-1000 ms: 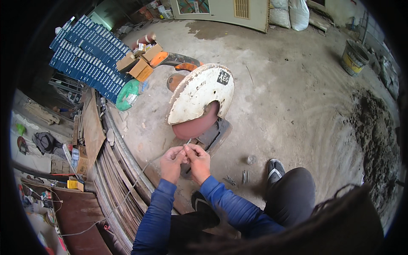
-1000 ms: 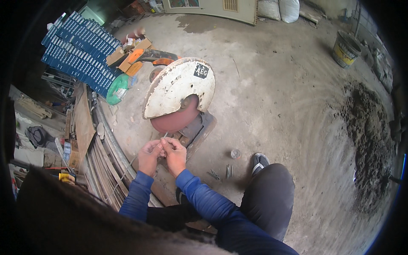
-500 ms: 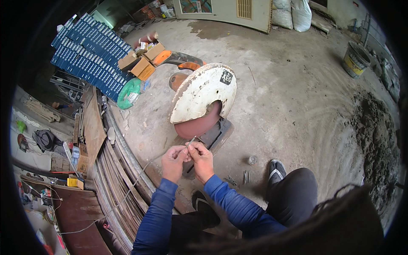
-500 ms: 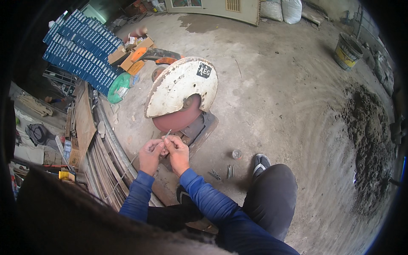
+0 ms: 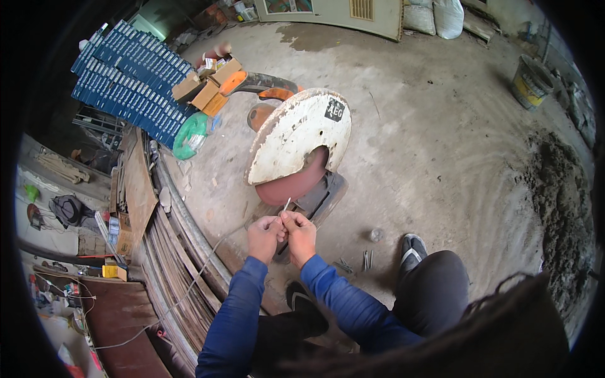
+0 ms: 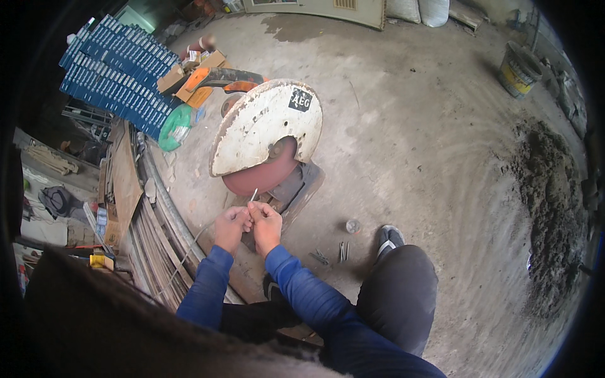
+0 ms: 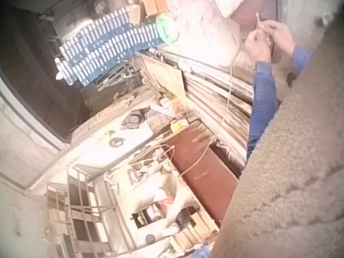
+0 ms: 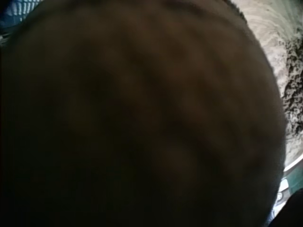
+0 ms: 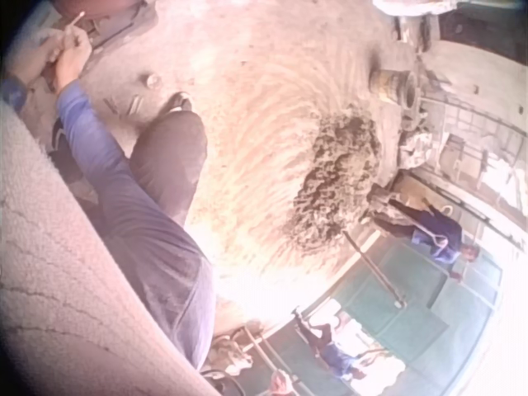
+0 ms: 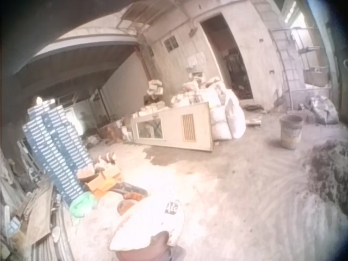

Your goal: The person repeatedly picks up small metal rods and grinds them against a bench grinder, producing sparks. They handle the rods one at a time, rotating them to grind different sides, and place finished pieces on the floor.

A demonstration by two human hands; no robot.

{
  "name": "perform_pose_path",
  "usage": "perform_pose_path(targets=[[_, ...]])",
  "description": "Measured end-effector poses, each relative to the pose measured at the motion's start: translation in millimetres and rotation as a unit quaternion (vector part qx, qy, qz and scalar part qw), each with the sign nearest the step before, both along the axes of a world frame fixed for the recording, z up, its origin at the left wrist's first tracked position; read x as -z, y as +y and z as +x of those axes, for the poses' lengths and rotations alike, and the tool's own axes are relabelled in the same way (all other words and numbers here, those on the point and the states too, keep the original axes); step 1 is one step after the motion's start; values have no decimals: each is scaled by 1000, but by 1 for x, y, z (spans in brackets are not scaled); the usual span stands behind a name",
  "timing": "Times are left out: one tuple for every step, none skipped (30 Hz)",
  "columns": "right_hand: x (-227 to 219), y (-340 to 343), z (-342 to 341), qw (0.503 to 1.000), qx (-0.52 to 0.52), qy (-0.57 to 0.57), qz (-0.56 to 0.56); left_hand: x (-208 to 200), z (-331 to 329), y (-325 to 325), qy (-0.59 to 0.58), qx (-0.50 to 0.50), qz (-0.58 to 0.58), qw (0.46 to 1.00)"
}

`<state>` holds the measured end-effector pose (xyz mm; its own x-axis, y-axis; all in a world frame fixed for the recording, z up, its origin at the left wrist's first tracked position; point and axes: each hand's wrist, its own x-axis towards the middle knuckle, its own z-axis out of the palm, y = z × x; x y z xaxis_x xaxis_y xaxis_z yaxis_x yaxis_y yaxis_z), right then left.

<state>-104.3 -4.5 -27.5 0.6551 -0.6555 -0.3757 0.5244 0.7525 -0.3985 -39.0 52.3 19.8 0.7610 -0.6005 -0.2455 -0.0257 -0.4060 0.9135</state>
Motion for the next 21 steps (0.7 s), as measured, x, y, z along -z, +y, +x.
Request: perform_pose_path(targets=[[2,-1,3,1000,-8,2,13,2,3,-1,12,-9,6,1000],[3,-3,5,999,-17,10,29,4,7,-2,29,-18,10,999],[4,-4,6,999,-23,8,34,6,10,-3,46,-27,14,998],[5,-4,8,999,-29,11,44,7,12,-4,52,-31,18,998],[6,-5,9,998,-35,13,53,9,15,-4,57,-34,21,998],[7,-5,11,998,-33,14,58,10,17,-5,63,-37,25,997],[7,-5,13,997,-31,15,62,11,19,-7,60,-38,23,997],[8,-5,16,997,-29,16,67,12,20,-8,57,-39,21,997],[10,-5,18,998,-27,15,63,13,21,-8,56,-45,27,997],[11,-6,21,998,-26,14,59,14,22,-10,46,-45,26,998],[13,-5,24,998,-26,25,59,15,23,-12,39,-50,32,997],[15,-5,26,998,-23,13,62,16,24,-13,33,-56,35,997],[16,-4,28,997,-22,12,69,17,24,-14,34,-65,34,997],[18,-3,30,997,-20,7,74,17,24,-15,37,-74,31,996],[19,-3,32,997,-21,5,80,18,25,-16,41,-83,26,995],[21,-2,33,996,-21,-1,84,18,26,-16,40,-83,25,995],[22,-1,35,995,-25,9,96,19,27,-16,40,-84,24,995],[22,0,36,996,-21,-7,90,19,29,-16,40,-82,20,996],[22,1,38,996,-22,-8,92,19,31,-15,32,-80,25,996],[23,2,39,995,-24,-2,94,18,34,-14,24,-77,29,996],[22,3,41,995,-25,-7,98,18,36,-12,17,-80,43,996]])
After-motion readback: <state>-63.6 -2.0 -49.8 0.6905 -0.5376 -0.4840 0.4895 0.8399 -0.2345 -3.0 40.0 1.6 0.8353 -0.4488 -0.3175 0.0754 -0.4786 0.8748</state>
